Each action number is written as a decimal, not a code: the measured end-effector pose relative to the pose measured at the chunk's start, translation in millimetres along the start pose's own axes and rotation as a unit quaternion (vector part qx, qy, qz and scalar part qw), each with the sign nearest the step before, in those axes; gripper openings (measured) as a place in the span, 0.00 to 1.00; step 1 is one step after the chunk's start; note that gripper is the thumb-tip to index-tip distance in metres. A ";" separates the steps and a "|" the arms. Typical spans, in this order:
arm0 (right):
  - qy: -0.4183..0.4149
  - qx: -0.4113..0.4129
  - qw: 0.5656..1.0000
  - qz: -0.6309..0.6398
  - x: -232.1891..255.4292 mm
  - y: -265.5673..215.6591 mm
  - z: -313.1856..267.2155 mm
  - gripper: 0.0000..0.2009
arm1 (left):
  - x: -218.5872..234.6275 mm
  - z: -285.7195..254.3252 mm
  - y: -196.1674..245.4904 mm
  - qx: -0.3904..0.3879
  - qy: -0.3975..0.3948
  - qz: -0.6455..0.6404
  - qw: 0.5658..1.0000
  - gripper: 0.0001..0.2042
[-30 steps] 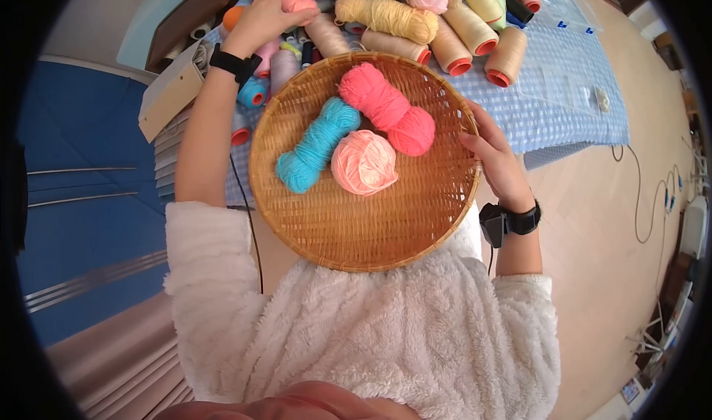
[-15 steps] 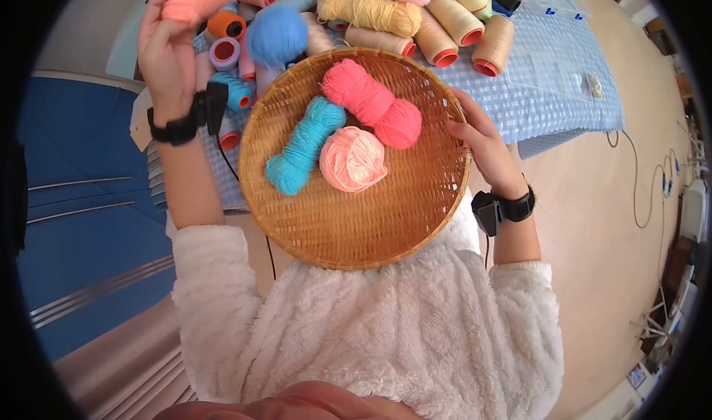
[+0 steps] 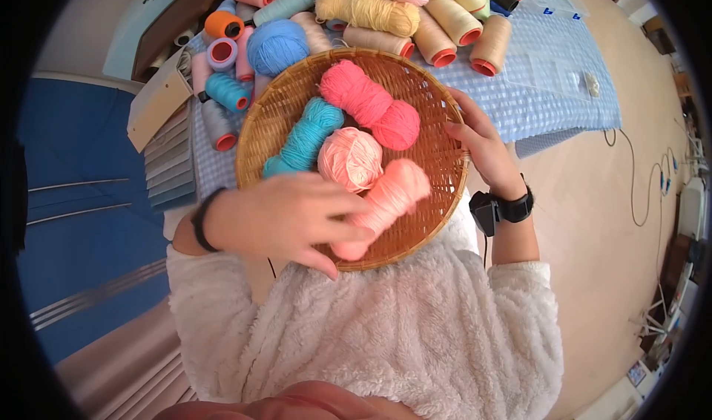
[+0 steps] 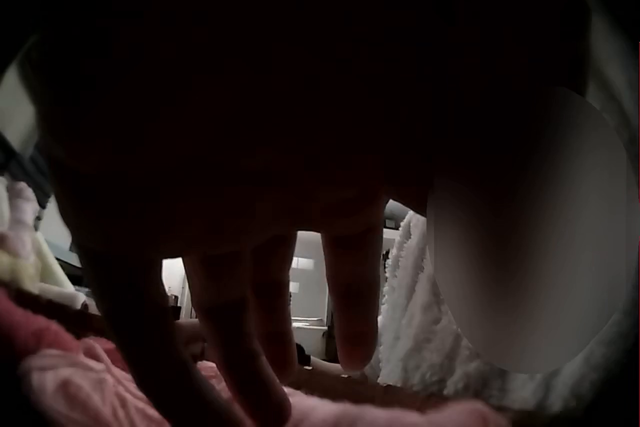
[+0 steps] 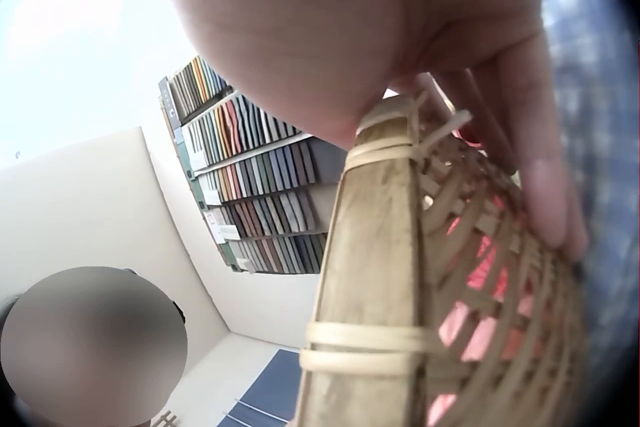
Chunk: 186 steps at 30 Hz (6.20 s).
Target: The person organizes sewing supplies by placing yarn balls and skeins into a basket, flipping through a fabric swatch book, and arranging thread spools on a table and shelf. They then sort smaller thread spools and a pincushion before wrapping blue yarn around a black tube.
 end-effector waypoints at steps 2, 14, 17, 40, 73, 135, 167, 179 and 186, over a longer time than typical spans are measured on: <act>0.006 0.002 1.000 -0.001 0.6 2.7 -0.9 0.29 | 34.9 -7.4 -16.0 0.018 0.087 -0.018 0.996 0.25; 0.007 0.022 1.000 0.003 1.6 4.9 -3.8 0.28 | 128.7 -51.2 -152.5 0.180 0.413 0.188 0.873 0.35; 0.002 0.016 1.000 0.014 2.1 8.4 -2.5 0.28 | 130.3 -57.7 -91.0 0.142 0.390 0.104 0.904 0.36; 0.013 0.029 0.999 0.006 1.7 8.1 0.2 0.27 | 129.0 5.4 -133.6 0.117 0.278 0.101 0.948 0.30; 0.015 0.034 0.999 0.014 -0.7 6.7 3.5 0.25 | 101.2 -60.4 -78.6 0.270 0.283 0.152 0.908 0.16; -0.001 0.015 0.999 0.034 -2.0 8.2 1.7 0.19 | 69.3 -13.4 -44.4 0.074 0.036 0.116 0.990 0.23; -0.006 0.039 0.999 0.021 -0.8 12.0 3.4 0.19 | 177.9 58.9 -112.7 0.184 0.353 0.125 0.909 0.27; -0.016 0.030 0.998 0.045 -3.0 7.2 3.1 0.19 | 57.4 9.0 -8.3 0.099 0.104 0.116 0.983 0.26; -0.017 -0.002 0.999 0.035 0.5 15.6 5.2 0.22 | 57.9 10.8 -8.7 0.050 0.112 0.114 0.986 0.27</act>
Point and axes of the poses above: each hand's wrist, its own z-axis towards the middle knuckle, its own x-axis out of the back of the hand, y = z × x, the point moved 5 cm from there along z, towards the middle knuckle, and after that the axes turned 7 degrees about -z, right-handed, at the moved point
